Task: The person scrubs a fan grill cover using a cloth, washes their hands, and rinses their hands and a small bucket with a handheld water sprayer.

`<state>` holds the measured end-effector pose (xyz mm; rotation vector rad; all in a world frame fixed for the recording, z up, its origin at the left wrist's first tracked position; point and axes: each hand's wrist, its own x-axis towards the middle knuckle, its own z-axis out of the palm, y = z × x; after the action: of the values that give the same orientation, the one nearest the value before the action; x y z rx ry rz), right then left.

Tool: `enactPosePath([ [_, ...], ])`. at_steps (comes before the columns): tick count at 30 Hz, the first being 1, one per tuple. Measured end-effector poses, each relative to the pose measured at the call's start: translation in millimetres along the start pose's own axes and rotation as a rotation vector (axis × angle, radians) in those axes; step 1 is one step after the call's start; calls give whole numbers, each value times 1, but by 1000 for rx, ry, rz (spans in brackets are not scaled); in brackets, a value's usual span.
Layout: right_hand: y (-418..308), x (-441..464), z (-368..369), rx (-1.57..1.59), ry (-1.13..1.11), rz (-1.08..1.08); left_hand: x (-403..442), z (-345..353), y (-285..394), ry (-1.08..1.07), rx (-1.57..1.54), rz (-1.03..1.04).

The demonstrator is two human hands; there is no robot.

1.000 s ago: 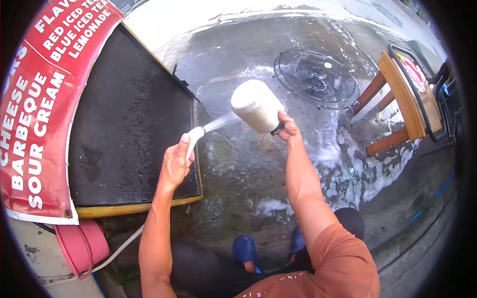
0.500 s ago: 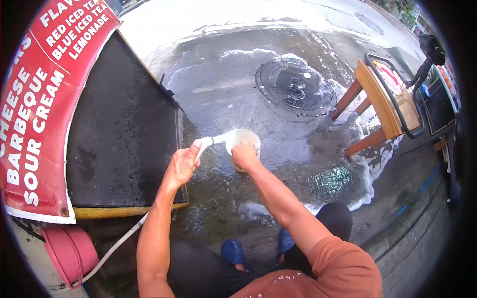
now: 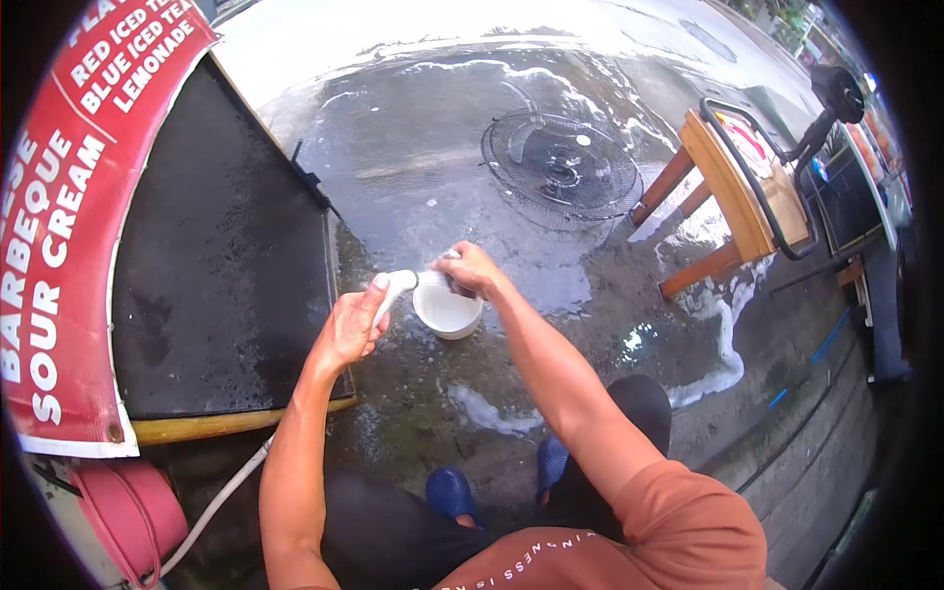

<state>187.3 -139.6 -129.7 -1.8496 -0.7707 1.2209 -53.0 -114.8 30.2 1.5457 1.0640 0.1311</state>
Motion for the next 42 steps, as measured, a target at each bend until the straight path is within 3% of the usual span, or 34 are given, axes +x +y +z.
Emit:
enactPosePath([
  [1,3,6,9,207,40,32,-1,0,2,-1,5,4],
  [4,27,37,39,699,-182,162,-5,-1,5,-13,14,11],
  [5,29,38,49,862,-112,278,-6,-2,4,-17,12,9],
  [8,38,42,65,1208,-61,268,-9,-3,5,-33,-8,2],
  [12,51,53,70,1269,-35,201,-12,-1,6,-51,13,9],
  [18,80,69,62,850,31,40,-4,4,-7,-65,38,-40],
  [19,52,39,45,399,125,262,-4,4,-8,-67,48,-48],
  [22,90,50,61,-342,279,-123,-2,3,-6,-54,67,-59],
  [25,53,-10,38,-401,261,-59,0,2,-8,-61,77,-49],
  [28,84,20,49,-532,325,-149,4,3,-12,-42,90,-57],
  [32,113,40,54,-365,273,-189,6,6,-16,-27,82,-56],
  [33,121,41,55,-219,263,-248,6,5,-16,-27,80,-52],
  [36,110,42,32,308,-129,12,5,3,-16,-26,84,-53],
  [37,106,40,38,484,-13,-54,5,4,-15,-19,89,-62],
  [42,92,35,30,408,-90,-155,9,5,-18,-15,112,-74],
])
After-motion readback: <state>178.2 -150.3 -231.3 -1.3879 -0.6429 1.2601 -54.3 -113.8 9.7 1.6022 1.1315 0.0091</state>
